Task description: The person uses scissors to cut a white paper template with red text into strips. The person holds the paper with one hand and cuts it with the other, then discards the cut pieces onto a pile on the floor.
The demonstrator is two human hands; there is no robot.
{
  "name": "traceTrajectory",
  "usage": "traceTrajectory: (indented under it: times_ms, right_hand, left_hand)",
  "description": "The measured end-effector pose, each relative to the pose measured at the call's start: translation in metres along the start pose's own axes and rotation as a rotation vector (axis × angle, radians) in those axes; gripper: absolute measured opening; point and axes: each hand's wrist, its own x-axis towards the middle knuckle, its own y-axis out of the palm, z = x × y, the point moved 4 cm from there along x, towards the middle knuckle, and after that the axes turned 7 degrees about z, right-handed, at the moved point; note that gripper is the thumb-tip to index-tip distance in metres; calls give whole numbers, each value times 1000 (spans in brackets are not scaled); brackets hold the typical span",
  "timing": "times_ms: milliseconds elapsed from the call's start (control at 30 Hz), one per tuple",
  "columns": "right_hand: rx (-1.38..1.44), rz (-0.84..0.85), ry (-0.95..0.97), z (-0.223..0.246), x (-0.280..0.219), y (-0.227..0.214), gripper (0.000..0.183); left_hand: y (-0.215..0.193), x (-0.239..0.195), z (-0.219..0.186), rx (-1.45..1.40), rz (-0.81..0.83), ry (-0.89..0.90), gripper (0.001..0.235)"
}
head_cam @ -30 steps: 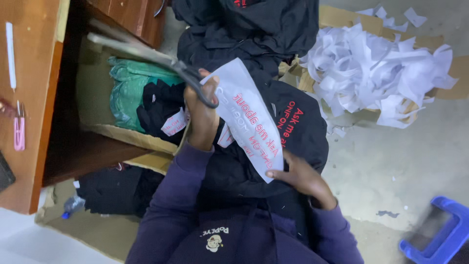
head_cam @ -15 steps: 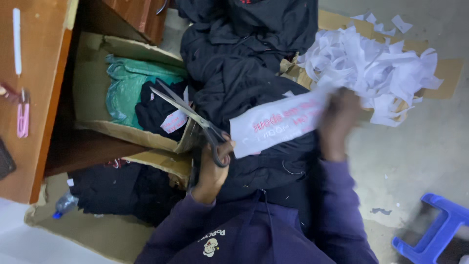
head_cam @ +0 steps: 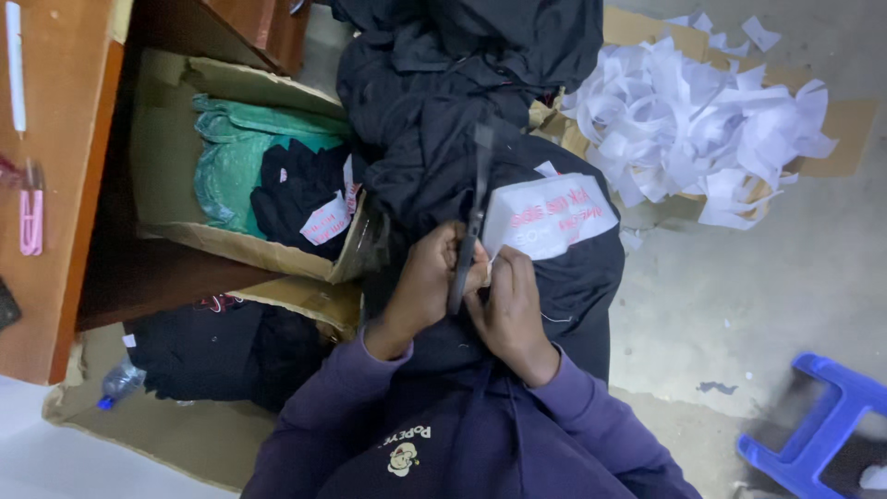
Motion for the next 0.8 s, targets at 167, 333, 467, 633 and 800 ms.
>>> traceTrajectory:
  times_ms: [167, 333, 467, 633, 800]
  right_hand:
    - [175, 36, 76, -14, 12, -11, 9]
    - [967, -158, 592, -65, 4, -25, 14]
    - [1544, -429, 799, -95, -16, -15, 10]
    - [1347, -351, 640, -57, -1, -39, 27]
    - [1110, -381, 533, -39, 9, -45, 34]
  left_hand:
    - [-5, 3, -45, 6, 318, -11, 34]
    - [-18, -36, -47, 390, 473, -92, 20]
    - [-11, -89, 8, 793, 773, -450, 32]
    - [-23, -113, 62, 947, 658, -242, 24]
    - [-12, -87, 15, 767, 575, -440, 33]
